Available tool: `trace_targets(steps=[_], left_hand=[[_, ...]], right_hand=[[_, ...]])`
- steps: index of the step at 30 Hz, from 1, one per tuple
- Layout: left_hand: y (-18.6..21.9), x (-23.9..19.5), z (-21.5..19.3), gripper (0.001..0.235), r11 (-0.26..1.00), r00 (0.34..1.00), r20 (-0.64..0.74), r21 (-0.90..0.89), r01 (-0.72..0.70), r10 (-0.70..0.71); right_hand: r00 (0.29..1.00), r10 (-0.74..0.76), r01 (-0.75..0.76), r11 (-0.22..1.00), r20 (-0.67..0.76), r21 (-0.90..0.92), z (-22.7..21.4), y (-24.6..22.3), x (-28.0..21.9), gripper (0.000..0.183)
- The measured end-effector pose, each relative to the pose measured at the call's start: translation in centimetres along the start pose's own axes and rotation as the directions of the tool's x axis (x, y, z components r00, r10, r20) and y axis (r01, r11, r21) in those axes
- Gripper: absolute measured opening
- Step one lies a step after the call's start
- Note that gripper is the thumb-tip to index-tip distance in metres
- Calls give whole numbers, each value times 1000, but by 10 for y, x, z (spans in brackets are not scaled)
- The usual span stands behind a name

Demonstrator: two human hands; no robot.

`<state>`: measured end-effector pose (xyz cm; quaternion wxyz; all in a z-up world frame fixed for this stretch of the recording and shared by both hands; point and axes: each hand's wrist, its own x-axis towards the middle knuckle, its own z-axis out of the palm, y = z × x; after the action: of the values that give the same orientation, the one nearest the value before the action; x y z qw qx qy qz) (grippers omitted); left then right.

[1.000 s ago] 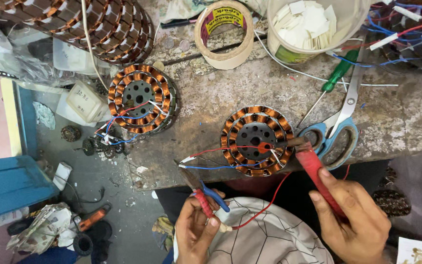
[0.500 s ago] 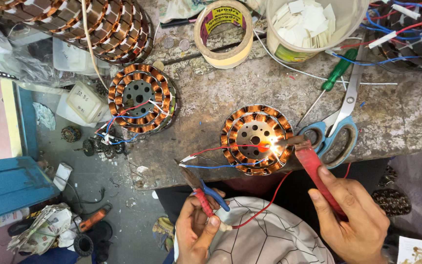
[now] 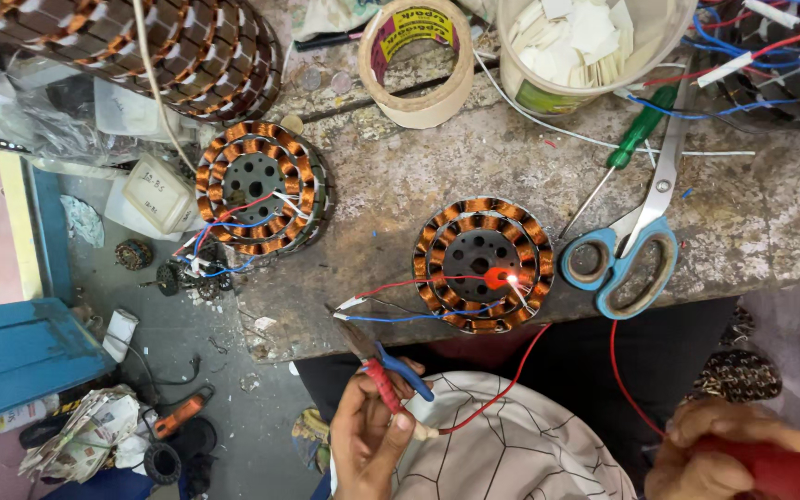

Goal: The person prepares and solders electrical wires onto fan motor stators using a soldering iron and pliers.

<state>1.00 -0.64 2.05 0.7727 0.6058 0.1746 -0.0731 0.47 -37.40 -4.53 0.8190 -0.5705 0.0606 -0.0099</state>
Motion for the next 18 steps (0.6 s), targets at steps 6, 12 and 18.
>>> trace_targets(steps=[6,12,18], left_hand=[[-10,-1,-3,26,999,999,7,7,-43,43],[-28,2,-12,29,997,997,-25,-13,-79,78],[-55,12,-26,27,990,991,-61,-73,-121,116]], right_hand=[[896,-443,281,513,30,-811,35,30,-11,43],[908,-242,-75,710,-343,-700,61,28,-10,47],[835,55,-380,778,-548,-500,20,71,-20,33]])
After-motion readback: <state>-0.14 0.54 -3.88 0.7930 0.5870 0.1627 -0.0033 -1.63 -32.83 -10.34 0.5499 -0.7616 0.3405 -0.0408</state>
